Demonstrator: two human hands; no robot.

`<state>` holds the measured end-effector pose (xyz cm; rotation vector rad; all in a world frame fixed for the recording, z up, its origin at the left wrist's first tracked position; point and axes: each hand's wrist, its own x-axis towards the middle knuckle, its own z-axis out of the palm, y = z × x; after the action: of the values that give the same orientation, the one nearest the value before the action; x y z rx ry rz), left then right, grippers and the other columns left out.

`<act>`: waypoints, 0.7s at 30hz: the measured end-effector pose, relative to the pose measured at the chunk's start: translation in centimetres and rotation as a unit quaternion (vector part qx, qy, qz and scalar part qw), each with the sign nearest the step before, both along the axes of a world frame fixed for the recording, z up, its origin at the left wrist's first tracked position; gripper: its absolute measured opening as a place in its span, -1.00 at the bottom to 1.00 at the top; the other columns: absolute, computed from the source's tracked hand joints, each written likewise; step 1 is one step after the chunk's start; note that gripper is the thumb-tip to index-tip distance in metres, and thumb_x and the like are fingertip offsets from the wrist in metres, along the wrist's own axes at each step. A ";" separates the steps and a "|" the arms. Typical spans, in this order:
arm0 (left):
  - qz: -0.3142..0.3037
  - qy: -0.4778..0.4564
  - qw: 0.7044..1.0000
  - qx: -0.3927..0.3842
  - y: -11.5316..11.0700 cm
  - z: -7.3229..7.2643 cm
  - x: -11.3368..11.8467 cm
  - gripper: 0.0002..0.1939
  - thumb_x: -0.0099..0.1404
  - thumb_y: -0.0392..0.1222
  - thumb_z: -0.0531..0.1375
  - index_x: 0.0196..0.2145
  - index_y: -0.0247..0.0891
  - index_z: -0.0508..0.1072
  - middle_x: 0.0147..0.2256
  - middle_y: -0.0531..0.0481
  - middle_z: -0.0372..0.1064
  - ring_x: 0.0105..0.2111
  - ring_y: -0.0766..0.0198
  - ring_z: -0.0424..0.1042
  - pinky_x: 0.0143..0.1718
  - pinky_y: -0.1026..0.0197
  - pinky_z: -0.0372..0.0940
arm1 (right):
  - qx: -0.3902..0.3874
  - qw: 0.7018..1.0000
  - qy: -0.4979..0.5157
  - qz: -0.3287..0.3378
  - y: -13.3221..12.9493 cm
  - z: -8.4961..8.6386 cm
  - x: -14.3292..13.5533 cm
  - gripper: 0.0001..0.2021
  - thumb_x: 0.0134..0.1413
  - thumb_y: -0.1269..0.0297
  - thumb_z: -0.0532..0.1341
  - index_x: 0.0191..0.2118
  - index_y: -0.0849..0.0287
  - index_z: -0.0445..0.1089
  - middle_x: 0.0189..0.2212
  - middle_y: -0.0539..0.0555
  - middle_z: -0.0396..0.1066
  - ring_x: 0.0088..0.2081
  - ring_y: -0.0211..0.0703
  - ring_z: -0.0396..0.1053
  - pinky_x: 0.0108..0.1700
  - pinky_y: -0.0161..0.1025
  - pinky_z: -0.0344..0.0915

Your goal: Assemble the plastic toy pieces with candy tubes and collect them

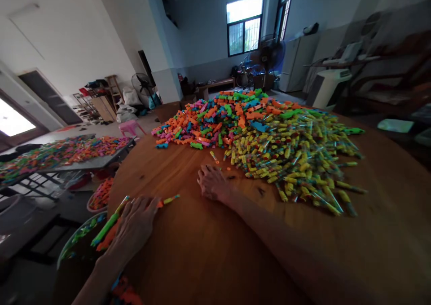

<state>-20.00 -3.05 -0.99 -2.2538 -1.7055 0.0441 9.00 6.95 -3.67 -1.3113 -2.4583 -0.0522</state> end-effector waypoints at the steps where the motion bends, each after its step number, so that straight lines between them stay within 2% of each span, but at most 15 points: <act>1: 0.000 -0.006 1.000 0.005 -0.1 -0.1 -1.1 -0.54 0.44 -0.28 -0.11 0.16 -0.19 0.41 0.06 -0.21 0.43 0.15 -0.09 0.32 0.22 -0.23 0.14 | -0.003 1.000 0.001 -0.007 0.1 -0.6 0.0 -0.69 0.36 0.30 0.04 0.08 0.26 0.41 0.20 0.34 0.28 0.19 0.13 0.22 0.21 0.11 0.18; 3: -0.001 -0.023 1.000 0.011 -0.3 -0.5 -3.0 -0.54 0.46 -0.23 -0.11 0.18 -0.20 0.39 0.08 -0.20 0.44 0.16 -0.05 0.33 0.24 -0.19 0.14 | -0.006 1.000 0.002 -0.025 -0.1 -1.6 0.1 -0.71 0.35 0.30 0.06 0.03 0.21 0.45 0.20 0.31 0.29 0.22 0.15 0.20 0.24 0.13 0.14; 5: 0.007 -0.035 0.999 0.015 -0.7 -1.0 -4.4 -0.54 0.48 -0.18 -0.11 0.21 -0.21 0.37 0.10 -0.20 0.44 0.19 -0.04 0.32 0.26 -0.17 0.13 | -0.002 0.998 0.008 -0.058 -0.4 -2.2 0.4 -0.69 0.33 0.33 0.07 0.06 0.19 0.45 0.29 0.31 0.20 0.32 0.21 0.07 0.31 0.21 0.02; 8: 0.033 -0.037 0.998 0.024 -1.1 -1.6 -5.4 -0.51 0.50 -0.11 -0.13 0.23 -0.25 0.36 0.13 -0.25 0.42 0.21 -0.07 0.32 0.23 -0.16 0.18 | 0.015 0.994 0.022 -0.106 -0.2 -2.3 0.9 -0.60 0.35 0.29 0.04 0.19 0.30 0.37 0.38 0.40 0.01 0.40 0.29 -0.13 0.36 0.27 -0.14; 11: 0.042 -0.043 0.998 0.032 -1.3 -1.8 -5.3 -0.49 0.49 -0.08 -0.13 0.23 -0.24 0.37 0.15 -0.26 0.41 0.21 -0.06 0.34 0.19 -0.12 0.25 | 0.021 0.991 0.029 -0.128 0.8 -2.0 1.4 -0.52 0.37 0.17 0.03 0.20 0.42 0.33 0.33 0.51 0.05 0.35 0.35 0.00 0.31 0.27 -0.01; 14: 0.040 -0.055 0.997 0.037 -1.2 -1.9 -5.2 -0.50 0.48 -0.07 -0.12 0.21 -0.20 0.39 0.12 -0.20 0.44 0.18 -0.04 0.38 0.18 -0.10 0.28 | 0.019 0.991 0.027 -0.131 1.6 -1.9 1.6 -0.59 0.35 0.18 0.06 0.13 0.34 0.39 0.26 0.47 0.20 0.26 0.29 0.15 0.24 0.23 0.13; 18: 0.030 -0.071 0.996 0.037 -0.9 -2.0 -5.7 -0.50 0.47 -0.06 -0.12 0.19 -0.20 0.40 0.11 -0.19 0.45 0.17 -0.04 0.39 0.16 -0.10 0.31 | 0.017 0.992 0.021 -0.125 1.3 -2.6 1.9 -0.65 0.31 0.29 0.08 0.12 0.22 0.40 0.30 0.37 0.18 0.29 0.23 0.10 0.28 0.23 0.05; 21: 0.035 -0.095 0.994 0.039 -1.2 -1.1 -5.6 -0.49 0.43 -0.03 -0.09 0.18 -0.22 0.39 0.12 -0.22 0.44 0.17 -0.08 0.38 0.18 -0.14 0.29 | 0.005 0.993 0.018 -0.116 0.2 -2.9 2.4 -0.65 0.28 0.32 0.08 0.11 0.20 0.41 0.31 0.33 0.16 0.31 0.22 0.06 0.30 0.21 -0.01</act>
<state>-25.64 -4.22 -2.06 -2.2000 -1.8472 -0.2242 11.44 7.17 -6.61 -1.5723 -2.2621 -0.0957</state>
